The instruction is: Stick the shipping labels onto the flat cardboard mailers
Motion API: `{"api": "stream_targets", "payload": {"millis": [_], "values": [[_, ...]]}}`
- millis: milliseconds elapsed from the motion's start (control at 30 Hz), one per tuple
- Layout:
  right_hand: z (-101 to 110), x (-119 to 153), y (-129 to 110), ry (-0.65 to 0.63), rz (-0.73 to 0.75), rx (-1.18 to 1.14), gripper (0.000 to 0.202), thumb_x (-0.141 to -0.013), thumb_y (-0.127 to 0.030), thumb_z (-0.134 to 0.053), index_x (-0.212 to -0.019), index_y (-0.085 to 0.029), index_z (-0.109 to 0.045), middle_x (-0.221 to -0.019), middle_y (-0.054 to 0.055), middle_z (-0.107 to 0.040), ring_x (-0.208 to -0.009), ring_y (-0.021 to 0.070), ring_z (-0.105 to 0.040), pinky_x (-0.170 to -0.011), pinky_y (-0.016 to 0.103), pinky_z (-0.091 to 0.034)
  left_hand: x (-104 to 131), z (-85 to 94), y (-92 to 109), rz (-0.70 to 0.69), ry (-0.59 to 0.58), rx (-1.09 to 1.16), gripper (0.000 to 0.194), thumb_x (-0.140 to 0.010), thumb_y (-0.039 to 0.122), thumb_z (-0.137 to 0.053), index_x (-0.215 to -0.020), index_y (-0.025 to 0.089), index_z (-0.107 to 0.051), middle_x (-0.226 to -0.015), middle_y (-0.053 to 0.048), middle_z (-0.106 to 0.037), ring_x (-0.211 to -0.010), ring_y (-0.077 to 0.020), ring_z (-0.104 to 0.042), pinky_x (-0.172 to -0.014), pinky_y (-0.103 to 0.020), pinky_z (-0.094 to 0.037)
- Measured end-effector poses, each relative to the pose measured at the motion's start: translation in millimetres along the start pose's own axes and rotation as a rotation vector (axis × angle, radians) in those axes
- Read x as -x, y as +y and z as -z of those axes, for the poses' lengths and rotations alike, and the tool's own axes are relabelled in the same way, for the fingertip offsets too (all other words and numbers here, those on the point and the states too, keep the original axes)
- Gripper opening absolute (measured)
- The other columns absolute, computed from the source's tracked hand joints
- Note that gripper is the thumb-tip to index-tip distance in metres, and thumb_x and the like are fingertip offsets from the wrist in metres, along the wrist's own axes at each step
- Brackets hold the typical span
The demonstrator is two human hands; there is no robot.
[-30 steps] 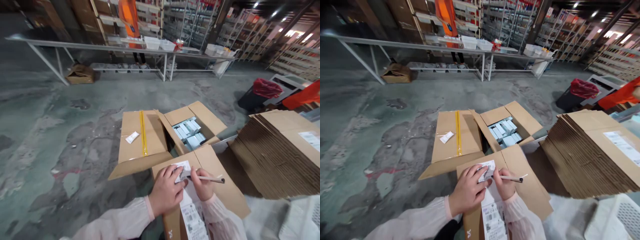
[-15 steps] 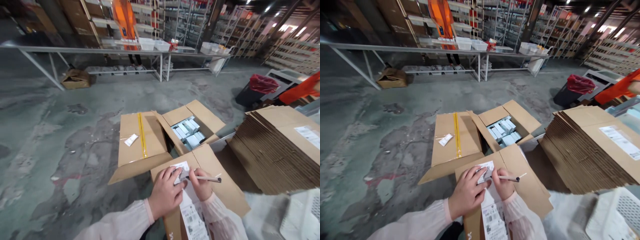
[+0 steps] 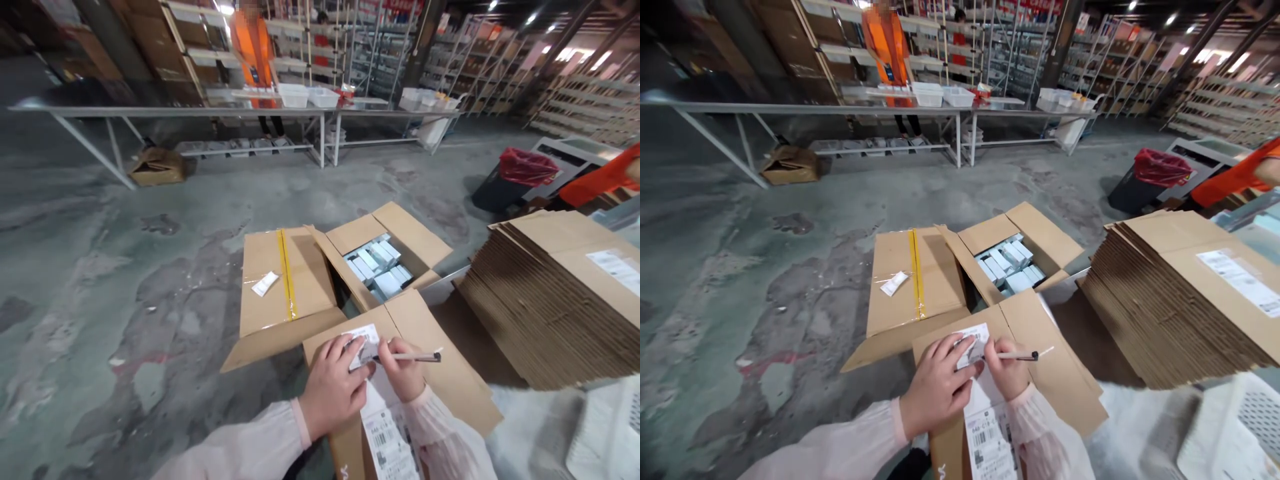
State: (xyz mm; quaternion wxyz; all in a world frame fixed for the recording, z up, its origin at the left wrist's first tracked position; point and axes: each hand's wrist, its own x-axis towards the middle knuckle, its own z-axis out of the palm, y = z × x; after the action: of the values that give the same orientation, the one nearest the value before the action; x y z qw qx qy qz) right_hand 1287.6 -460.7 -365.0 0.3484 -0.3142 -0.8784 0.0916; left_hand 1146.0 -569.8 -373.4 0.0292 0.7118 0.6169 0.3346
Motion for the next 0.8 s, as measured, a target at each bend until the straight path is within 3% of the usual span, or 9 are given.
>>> {"api": "stream_targets", "payload": {"millis": [100,233,333,533,700,800], "values": [[1.1,-0.9,-0.7,-0.002,0.01,0.018,0.036,-0.089,-0.021,-0.047,-0.055,-0.016,-0.057,-0.044,-0.005,-0.043,-0.04,0.0065,-0.039,-0.044,0.021,-0.03,0.0,-0.4,0.2,0.001,-0.002,0.0,0.03,-0.079,0.026,-0.056,-0.107,0.029,-0.065,-0.131,-0.006,-0.052,-0.12,-0.0306,-0.041,-0.094,-0.048,-0.038],[3.0,-2.1,0.4,-0.021,0.17,0.108,0.031,-0.089,-0.015,-0.044,-0.065,-0.016,-0.064,-0.046,-0.003,-0.047,-0.042,0.0073,-0.042,-0.045,0.022,-0.029,-0.4,-1.0,0.3,0.001,0.011,-0.004,0.029,-0.079,0.025,-0.056,-0.106,0.029,-0.066,-0.13,-0.006,-0.053,-0.12,-0.0301,-0.041,-0.094,-0.048,-0.038],[4.3,-3.2,1.4,0.009,0.203,0.179,0.032,-0.088,-0.013,-0.042,-0.065,-0.016,-0.064,-0.047,-0.002,-0.049,-0.042,0.0077,-0.042,-0.045,0.023,-0.029,-0.7,-1.3,0.4,0.0,0.005,-0.002,0.03,-0.078,0.025,-0.057,-0.106,0.029,-0.065,-0.131,-0.006,-0.053,-0.12,-0.03,-0.041,-0.094,-0.047,-0.038],[4.5,-5.4,-1.5,-0.012,0.108,0.061,0.032,-0.088,-0.017,-0.045,-0.058,-0.016,-0.058,-0.045,-0.004,-0.045,-0.04,0.0069,-0.04,-0.043,0.022,-0.029,0.0,-1.8,0.1,0.004,0.011,-0.001,0.029,-0.079,0.025,-0.057,-0.106,0.029,-0.065,-0.131,-0.006,-0.052,-0.12,-0.0299,-0.041,-0.094,-0.047,-0.038],[3.3,-1.5,-3.9,0.051,-0.076,-0.062,0.039,-0.086,-0.021,-0.05,-0.048,-0.018,-0.044,-0.042,-0.006,-0.038,-0.038,0.006,-0.037,-0.042,0.022,-0.029,0.6,-1.7,0.3,-0.006,0.006,-0.008,0.03,-0.079,0.026,-0.056,-0.107,0.029,-0.065,-0.133,-0.005,-0.051,-0.121,-0.0301,-0.041,-0.095,-0.048,-0.038],[3.3,1.0,-2.3,0.108,-0.134,-0.061,0.037,-0.086,-0.022,-0.051,-0.05,-0.017,-0.048,-0.042,-0.005,-0.04,-0.038,0.0066,-0.039,-0.042,0.022,-0.03,0.8,-1.5,0.8,-0.002,0.003,-0.008,0.03,-0.078,0.025,-0.057,-0.107,0.03,-0.065,-0.134,-0.005,-0.051,-0.121,-0.0301,-0.041,-0.095,-0.048,-0.038]]}}
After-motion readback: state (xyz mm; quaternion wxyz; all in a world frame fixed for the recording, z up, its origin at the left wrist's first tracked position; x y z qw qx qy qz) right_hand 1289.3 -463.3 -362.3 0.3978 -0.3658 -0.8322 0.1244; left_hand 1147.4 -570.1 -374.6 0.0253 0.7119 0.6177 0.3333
